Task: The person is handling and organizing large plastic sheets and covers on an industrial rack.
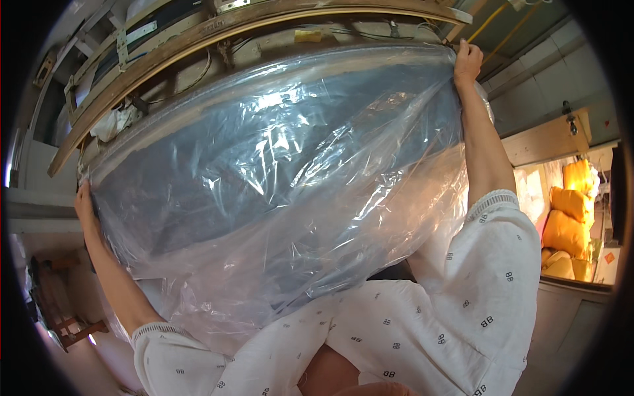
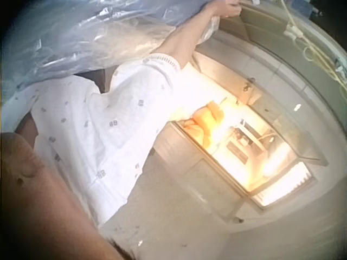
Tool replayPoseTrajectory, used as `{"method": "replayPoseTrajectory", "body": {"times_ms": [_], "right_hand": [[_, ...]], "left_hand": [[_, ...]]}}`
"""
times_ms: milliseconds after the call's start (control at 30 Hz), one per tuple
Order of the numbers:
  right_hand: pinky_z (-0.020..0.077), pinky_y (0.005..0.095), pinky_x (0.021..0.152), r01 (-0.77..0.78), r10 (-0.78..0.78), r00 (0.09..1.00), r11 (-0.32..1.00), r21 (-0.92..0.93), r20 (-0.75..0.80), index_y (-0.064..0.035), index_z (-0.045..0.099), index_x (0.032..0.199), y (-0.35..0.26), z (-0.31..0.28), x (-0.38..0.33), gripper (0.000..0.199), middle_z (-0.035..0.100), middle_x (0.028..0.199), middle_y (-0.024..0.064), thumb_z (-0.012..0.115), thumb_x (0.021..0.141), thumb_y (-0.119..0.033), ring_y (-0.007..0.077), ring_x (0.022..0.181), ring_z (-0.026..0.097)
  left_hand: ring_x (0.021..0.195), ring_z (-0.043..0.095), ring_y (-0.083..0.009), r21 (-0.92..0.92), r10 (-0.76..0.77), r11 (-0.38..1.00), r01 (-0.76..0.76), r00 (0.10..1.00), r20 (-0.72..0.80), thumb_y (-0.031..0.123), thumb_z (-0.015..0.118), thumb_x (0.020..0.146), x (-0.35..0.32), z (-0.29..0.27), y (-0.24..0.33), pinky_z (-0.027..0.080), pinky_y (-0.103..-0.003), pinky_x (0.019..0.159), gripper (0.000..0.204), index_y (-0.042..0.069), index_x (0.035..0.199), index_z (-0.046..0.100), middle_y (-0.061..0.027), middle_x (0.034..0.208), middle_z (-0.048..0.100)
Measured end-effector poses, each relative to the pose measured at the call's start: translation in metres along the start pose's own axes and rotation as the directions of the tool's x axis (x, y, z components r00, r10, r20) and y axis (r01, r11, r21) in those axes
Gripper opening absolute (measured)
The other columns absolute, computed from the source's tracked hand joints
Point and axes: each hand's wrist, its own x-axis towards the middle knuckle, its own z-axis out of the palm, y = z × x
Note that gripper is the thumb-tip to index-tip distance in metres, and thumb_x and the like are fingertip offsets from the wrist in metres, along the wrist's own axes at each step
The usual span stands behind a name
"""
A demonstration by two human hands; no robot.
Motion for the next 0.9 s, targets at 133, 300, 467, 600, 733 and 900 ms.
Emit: {"method": "replayPoseTrajectory", "body": {"times_ms": [133,300,467,600,733,900], "right_hand": [[0.0383,0.0433,0.075,0.352,-0.408,0.808,0.913,0.208,0.424,-0.0061,0.058,0.085,-0.045,-0.071,-0.052,0.023,0.057,0.092,0.0117,0.047,0.083,-0.026,0.0296,0.090,0.052],[0.0371,0.0404,0.089,0.569,-0.731,0.509,0.682,0.459,0.454,-0.0065,0.058,0.106,-0.103,-0.156,-0.159,0.031,0.053,0.113,0.0102,0.045,0.084,-0.024,0.0298,0.103,0.049],[0.0385,0.0391,0.087,0.562,-0.651,0.616,0.758,0.332,0.443,-0.0082,0.057,0.107,-0.067,-0.235,-0.163,0.036,0.051,0.112,0.0124,0.062,0.072,-0.009,0.0301,0.104,0.047],[0.0387,0.0367,0.084,0.367,-0.369,0.921,0.929,0.043,0.123,-0.0062,0.058,0.101,0.013,-0.225,-0.109,0.028,0.052,0.102,0.0134,0.060,0.075,-0.017,0.0307,0.098,0.049],[0.0404,0.0340,0.085,0.132,-0.185,0.931,0.975,0.181,0.315,-0.0068,0.060,0.103,0.087,-0.200,-0.060,0.028,0.052,0.102,0.0124,0.058,0.078,-0.021,0.0266,0.097,0.051],[0.0439,0.0284,0.083,-0.041,-0.142,0.756,0.964,0.262,0.640,-0.0076,0.062,0.103,0.088,-0.153,-0.026,0.029,0.056,0.101,0.0084,0.059,0.079,-0.024,0.0179,0.092,0.056]], "left_hand": [[0.093,0.053,-0.0166,-0.305,0.107,0.948,-0.089,0.993,0.046,0.030,0.059,0.083,0.025,-0.080,-0.005,0.042,-0.029,0.082,0.039,0.003,0.111,0.058,-0.0070,0.106,0.059],[0.102,0.053,-0.0229,0.238,-0.088,0.961,0.141,0.971,-0.221,0.034,0.050,0.085,0.013,-0.225,-0.046,0.041,-0.035,0.089,0.043,0.002,0.114,0.057,-0.0115,0.112,0.058],[0.107,0.052,-0.0272,0.733,-0.020,0.663,0.152,0.982,-0.186,0.025,0.048,0.085,-0.044,-0.159,0.021,0.039,-0.036,0.092,0.044,0.001,0.121,0.049,-0.0166,0.117,0.054],[0.107,0.052,-0.0267,0.736,0.440,0.560,-0.381,0.889,0.125,0.019,0.050,0.084,-0.008,-0.171,0.001,0.039,-0.036,0.092,0.040,-0.001,0.119,0.049,-0.0178,0.115,0.055],[0.099,0.054,-0.0189,0.063,0.550,0.631,-0.773,0.503,0.667,0.019,0.045,0.091,-0.138,0.034,0.141,0.038,-0.028,0.088,0.029,-0.001,0.109,0.055,-0.0097,0.104,0.059],[0.102,0.052,-0.0194,-0.161,0.568,0.685,-0.711,0.382,0.729,0.020,0.048,0.090,-0.339,0.104,0.227,0.038,-0.028,0.089,0.025,0.000,0.103,0.056,-0.0109,0.109,0.057]]}}
